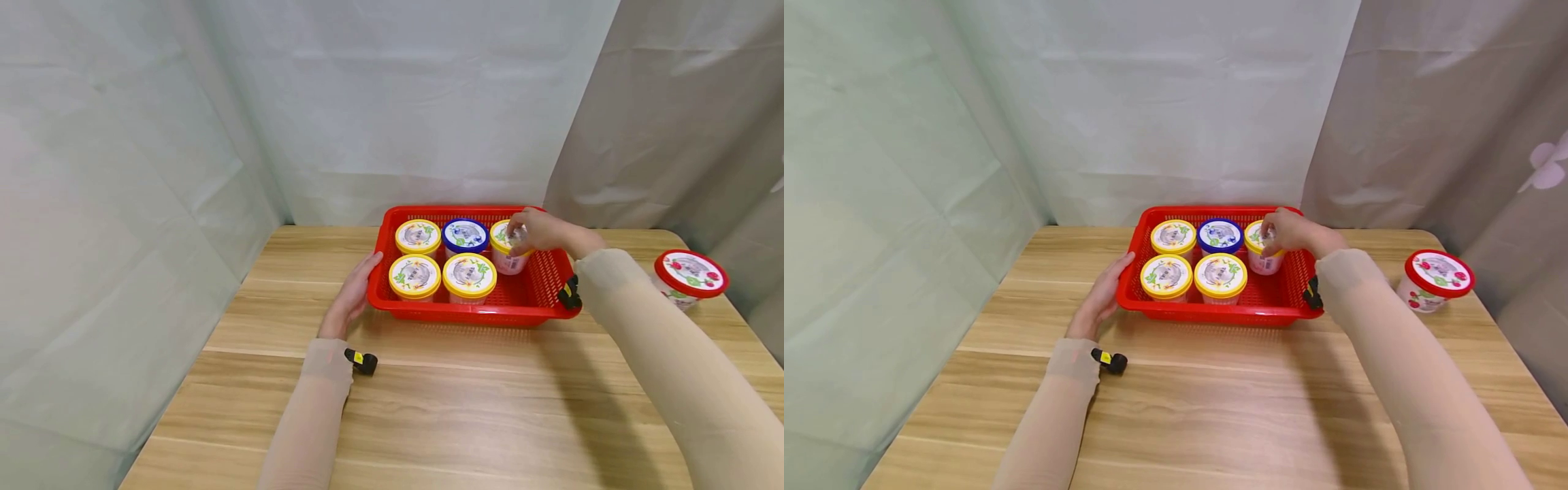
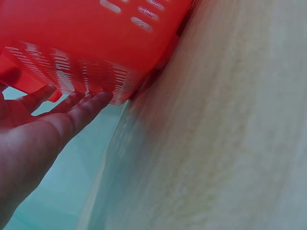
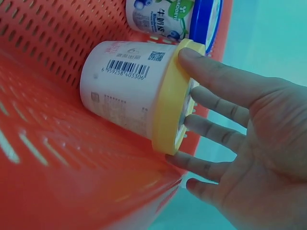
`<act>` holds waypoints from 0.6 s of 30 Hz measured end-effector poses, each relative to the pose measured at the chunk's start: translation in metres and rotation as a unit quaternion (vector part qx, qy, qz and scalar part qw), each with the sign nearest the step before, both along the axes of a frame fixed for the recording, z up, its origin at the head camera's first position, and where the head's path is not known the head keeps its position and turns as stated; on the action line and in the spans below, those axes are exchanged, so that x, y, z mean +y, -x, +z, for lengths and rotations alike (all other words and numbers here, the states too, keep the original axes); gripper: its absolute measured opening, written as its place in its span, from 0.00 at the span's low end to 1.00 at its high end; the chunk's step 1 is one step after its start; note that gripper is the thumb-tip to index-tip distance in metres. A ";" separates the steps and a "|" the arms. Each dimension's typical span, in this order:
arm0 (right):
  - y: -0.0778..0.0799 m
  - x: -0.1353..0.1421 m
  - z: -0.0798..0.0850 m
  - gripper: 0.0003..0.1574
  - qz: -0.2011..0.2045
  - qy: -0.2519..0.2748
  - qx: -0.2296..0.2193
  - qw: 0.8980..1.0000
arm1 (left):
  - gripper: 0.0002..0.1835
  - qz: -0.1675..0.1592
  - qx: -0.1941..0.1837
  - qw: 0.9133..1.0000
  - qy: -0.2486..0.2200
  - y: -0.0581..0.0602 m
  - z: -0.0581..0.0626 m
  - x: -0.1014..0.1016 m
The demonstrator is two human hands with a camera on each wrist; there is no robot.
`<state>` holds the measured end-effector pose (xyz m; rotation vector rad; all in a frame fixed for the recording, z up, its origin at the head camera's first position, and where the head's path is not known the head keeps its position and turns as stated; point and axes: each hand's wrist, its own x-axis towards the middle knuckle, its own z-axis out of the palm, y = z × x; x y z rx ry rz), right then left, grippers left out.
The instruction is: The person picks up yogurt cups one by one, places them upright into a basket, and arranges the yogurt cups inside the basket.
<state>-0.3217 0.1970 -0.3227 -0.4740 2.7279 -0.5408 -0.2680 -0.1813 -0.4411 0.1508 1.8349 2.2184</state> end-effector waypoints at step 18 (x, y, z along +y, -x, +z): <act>-0.004 0.013 0.016 0.33 0.025 0.012 0.013 1.000 | 0.32 -0.004 0.002 1.000 0.000 0.001 -0.001 0.001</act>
